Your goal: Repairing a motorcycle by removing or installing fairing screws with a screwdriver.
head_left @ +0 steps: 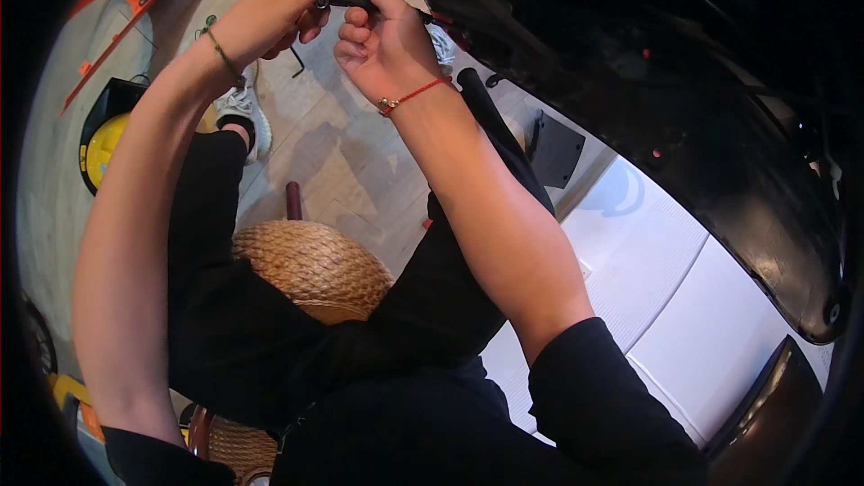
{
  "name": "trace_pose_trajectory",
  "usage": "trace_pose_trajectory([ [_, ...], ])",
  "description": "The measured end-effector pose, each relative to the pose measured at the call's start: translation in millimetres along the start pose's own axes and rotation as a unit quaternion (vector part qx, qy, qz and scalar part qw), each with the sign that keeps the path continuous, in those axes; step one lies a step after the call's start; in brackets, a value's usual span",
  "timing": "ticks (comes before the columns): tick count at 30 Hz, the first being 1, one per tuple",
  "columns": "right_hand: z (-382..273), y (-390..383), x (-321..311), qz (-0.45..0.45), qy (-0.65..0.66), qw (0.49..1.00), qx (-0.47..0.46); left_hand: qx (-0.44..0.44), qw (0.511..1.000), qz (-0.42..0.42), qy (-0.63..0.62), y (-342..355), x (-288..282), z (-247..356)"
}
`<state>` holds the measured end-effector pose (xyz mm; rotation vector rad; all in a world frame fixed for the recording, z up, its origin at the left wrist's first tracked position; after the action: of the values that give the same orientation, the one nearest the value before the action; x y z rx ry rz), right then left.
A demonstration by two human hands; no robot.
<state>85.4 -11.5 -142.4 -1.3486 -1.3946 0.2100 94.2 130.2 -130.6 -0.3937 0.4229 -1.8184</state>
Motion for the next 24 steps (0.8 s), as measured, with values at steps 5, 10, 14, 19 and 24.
trace_pose_trajectory([
  [5, -4, -3, -8, 0.025, -0.029, 0.999, -0.012, -0.167, 0.981, -0.092, -0.030, -9, 7, 10],
  [10, 4, 0, 1, 0.034, 0.012, 0.999, -0.026, 0.124, 0.979, -0.021, 0.162, 3, -1, -10],
  [14, 7, 0, 5, 0.039, 0.023, 0.999, -0.001, 0.311, 0.886, 0.048, 0.341, 0, 1, -9],
  [19, 2, 1, 5, 0.047, -0.006, 0.998, -0.036, 0.118, 0.987, 0.011, 0.104, 8, -4, -9],
  [24, 6, 2, 2, 0.029, -0.006, 0.999, -0.026, -0.202, 0.978, -0.023, -0.037, 5, 0, -16],
])
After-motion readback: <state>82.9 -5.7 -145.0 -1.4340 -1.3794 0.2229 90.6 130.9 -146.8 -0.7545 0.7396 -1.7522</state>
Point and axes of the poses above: each hand's wrist, its own y-axis towards the middle knuckle, its own x-axis out of the palm, z = x × y, the point moved 3 cm from there along y, towards the middle knuckle, and after that the axes turned 6 degrees about -y, right-handed, at the moved point
